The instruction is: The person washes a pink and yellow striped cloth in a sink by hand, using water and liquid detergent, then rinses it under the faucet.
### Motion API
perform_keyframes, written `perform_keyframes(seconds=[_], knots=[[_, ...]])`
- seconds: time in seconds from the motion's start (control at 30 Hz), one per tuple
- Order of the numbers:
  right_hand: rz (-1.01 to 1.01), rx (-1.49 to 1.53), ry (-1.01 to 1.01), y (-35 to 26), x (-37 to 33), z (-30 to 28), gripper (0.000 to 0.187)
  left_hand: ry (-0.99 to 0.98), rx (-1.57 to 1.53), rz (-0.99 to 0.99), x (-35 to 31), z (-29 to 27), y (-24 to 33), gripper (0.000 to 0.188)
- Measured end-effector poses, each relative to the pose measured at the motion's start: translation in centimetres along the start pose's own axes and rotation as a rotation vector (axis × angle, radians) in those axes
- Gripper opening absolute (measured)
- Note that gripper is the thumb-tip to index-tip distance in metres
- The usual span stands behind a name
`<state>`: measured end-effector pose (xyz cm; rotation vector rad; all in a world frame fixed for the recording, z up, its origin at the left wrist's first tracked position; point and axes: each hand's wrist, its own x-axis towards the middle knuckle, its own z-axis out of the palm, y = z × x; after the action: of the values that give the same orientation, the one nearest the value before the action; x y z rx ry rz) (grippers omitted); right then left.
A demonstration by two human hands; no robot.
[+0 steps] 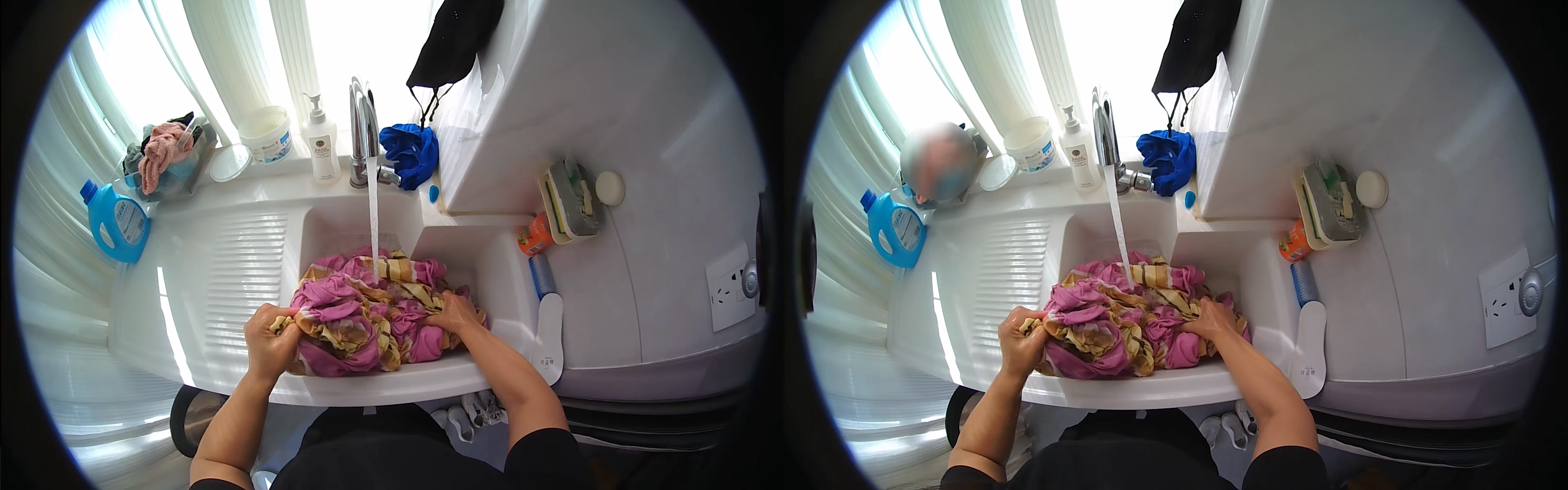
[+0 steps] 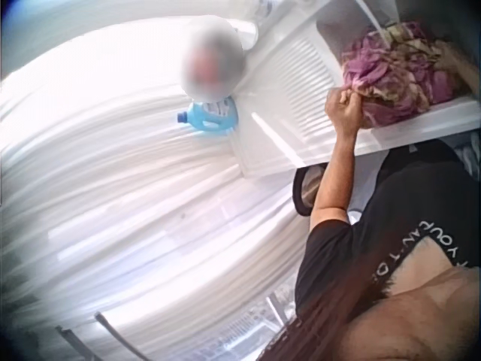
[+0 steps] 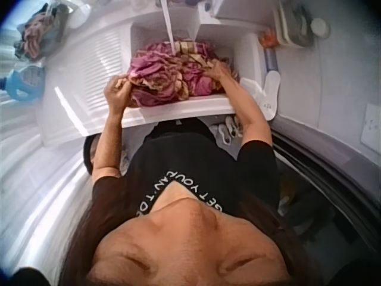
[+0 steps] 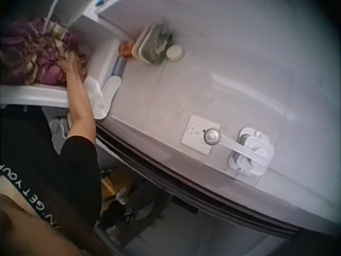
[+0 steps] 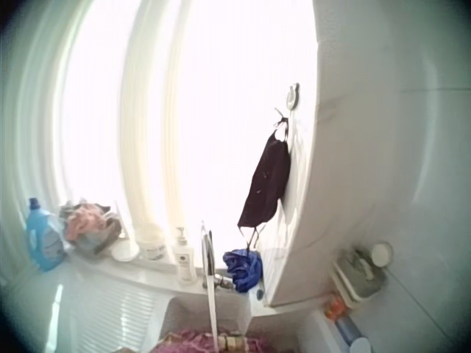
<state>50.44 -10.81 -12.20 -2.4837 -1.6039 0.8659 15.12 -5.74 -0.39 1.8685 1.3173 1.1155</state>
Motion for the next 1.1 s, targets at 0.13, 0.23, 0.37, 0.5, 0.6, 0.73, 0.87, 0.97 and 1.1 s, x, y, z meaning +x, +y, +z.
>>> perform_keyframes(seconds=[0.13, 0.23, 0.37, 0.5, 0.6, 0.73, 0.87, 0.97, 1.1], knots=[[-0.052, 0.106, 0.074, -2.0, -2.0, -2.9, 0.066, 0.126, -0.547, -0.524, -0.1, -0.4, -0.7, 0.014], [-0.12, 0.17, 0.128, -3.1, -4.5, -7.2, 0.06, 0.171, -0.762, -0.66, 0.9, 0.5, 0.3, 0.015], [-0.088, 0.15, 0.197, -5.2, -6.4, -13.7, 0.054, 0.162, -0.946, -0.721, 2.0, 2.7, 1.6, 0.016], [-0.11, 0.196, 0.282, -6.1, -7.3, -16.9, 0.061, 0.215, -1.123, -0.781, 2.7, 7.7, 1.8, 0.018], [-0.122, 0.159, 0.365, -4.3, -7.0, -16.3, 0.061, 0.271, -1.299, -0.921, 2.6, 9.1, 0.1, 0.025], [-0.048, 0.143, 0.361, -1.3, -5.7, -13.0, 0.067, 0.141, -1.007, -0.933, 1.2, 8.7, -3.7, 0.048], [0.052, -0.179, 0.145, -0.9, -4.5, -9.8, 0.069, -0.089, -0.765, -0.652, 1.1, 7.8, -3.0, 0.089], [-0.434, -0.544, 0.356, -4.5, -4.8, -7.7, 0.092, -0.263, -0.35, -0.394, 1.3, 8.2, -3.9, 0.105], [-0.716, -0.056, 0.224, -10.3, -1.6, -0.4, 0.106, -0.467, -0.375, -0.071, -0.8, 12.2, -1.4, 0.103]])
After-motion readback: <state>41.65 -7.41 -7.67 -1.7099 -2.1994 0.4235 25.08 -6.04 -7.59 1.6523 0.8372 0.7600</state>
